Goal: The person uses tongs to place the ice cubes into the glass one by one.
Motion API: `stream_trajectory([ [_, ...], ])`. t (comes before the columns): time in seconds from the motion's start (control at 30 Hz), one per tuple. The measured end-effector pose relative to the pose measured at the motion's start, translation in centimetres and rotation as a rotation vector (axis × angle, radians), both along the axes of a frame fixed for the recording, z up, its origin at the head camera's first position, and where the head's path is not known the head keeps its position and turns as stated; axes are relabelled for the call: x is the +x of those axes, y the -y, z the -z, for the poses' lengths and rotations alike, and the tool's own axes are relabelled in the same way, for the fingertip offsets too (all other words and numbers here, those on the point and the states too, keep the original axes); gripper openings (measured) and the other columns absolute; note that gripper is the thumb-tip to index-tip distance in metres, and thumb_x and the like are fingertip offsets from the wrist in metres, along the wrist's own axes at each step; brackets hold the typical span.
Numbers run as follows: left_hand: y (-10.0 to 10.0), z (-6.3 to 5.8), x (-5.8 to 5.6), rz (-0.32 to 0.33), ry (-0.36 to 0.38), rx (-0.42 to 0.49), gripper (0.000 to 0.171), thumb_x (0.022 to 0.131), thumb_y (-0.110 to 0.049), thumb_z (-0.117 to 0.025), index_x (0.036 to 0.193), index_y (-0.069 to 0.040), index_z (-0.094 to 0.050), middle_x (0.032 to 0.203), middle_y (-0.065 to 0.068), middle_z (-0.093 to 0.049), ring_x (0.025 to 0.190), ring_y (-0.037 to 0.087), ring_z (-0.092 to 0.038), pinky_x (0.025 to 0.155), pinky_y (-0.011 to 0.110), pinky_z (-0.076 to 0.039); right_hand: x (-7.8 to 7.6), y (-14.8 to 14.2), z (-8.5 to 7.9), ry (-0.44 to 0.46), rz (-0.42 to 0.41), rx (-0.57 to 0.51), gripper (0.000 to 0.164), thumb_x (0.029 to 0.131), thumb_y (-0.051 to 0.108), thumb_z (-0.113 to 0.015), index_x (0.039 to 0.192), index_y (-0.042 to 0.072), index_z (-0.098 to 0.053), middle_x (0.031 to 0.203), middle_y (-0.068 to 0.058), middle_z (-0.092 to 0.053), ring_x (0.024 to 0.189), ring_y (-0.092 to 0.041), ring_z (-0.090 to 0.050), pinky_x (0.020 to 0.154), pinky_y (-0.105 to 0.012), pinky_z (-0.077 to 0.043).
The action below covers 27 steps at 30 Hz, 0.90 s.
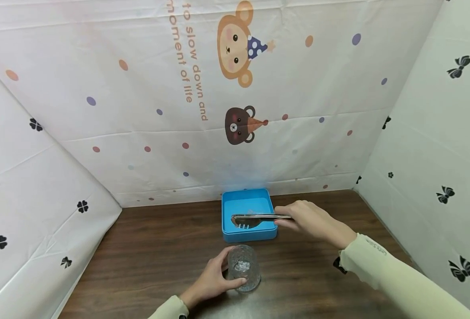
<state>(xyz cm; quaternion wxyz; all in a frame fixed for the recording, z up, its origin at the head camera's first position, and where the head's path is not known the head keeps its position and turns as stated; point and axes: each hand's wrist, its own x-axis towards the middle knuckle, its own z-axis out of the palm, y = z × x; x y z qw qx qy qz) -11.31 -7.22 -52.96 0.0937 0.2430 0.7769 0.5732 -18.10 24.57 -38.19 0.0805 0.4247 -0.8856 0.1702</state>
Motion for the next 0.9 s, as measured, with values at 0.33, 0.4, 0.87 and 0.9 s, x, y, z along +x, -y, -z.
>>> stream_trajectory([
  [0.33, 0.1, -0.1, 0.2, 0.01, -0.009, 0.043, 0.075, 0.085, -0.028, -0.087, 0.148, -0.018, -0.047, 0.137, 0.009, -0.061, 0.121, 0.026, -0.064, 0.098, 0.033, -0.054, 2.4, 0.0, 0.1, -0.023, -0.047, -0.025, 0.029, 0.098, 0.023, -0.073, 0.083, 0.029, -0.049, 0.065, 0.02, -0.03, 0.055, 0.009, -0.028, 0.052, -0.014, -0.032],
  [0.4, 0.1, -0.1, 0.2, 0.012, -0.004, 0.054, 0.076, 0.085, -0.027, -0.087, 0.148, -0.018, -0.046, 0.137, 0.009, -0.061, 0.12, 0.027, -0.065, 0.097, 0.032, -0.055, 2.7, 0.0, 0.2, -0.042, -0.056, -0.026, 0.031, 0.097, 0.022, -0.073, 0.082, 0.029, -0.047, 0.066, 0.02, -0.028, 0.056, 0.009, -0.026, 0.052, -0.013, -0.03],
  [0.87, 0.1, -0.4, 0.2, 0.012, 0.019, 0.038, 0.076, 0.084, -0.029, -0.088, 0.147, -0.019, -0.047, 0.137, 0.007, -0.061, 0.119, 0.023, -0.065, 0.095, 0.027, -0.054, 3.6, -0.1, 0.9, -0.052, -0.067, -0.034, 0.031, 0.098, 0.023, -0.072, 0.081, 0.028, -0.047, 0.066, 0.02, -0.028, 0.057, 0.01, -0.027, 0.052, -0.01, -0.029],
  [0.9, 0.1, -0.4, 0.2, 0.011, 0.018, 0.038, 0.076, 0.084, -0.028, -0.088, 0.147, -0.019, -0.047, 0.137, 0.007, -0.061, 0.119, 0.022, -0.065, 0.095, 0.026, -0.054, 3.7, -0.1, 0.9, -0.052, -0.066, -0.033, 0.031, 0.098, 0.023, -0.072, 0.081, 0.028, -0.047, 0.066, 0.02, -0.028, 0.057, 0.01, -0.026, 0.052, -0.01, -0.029],
])
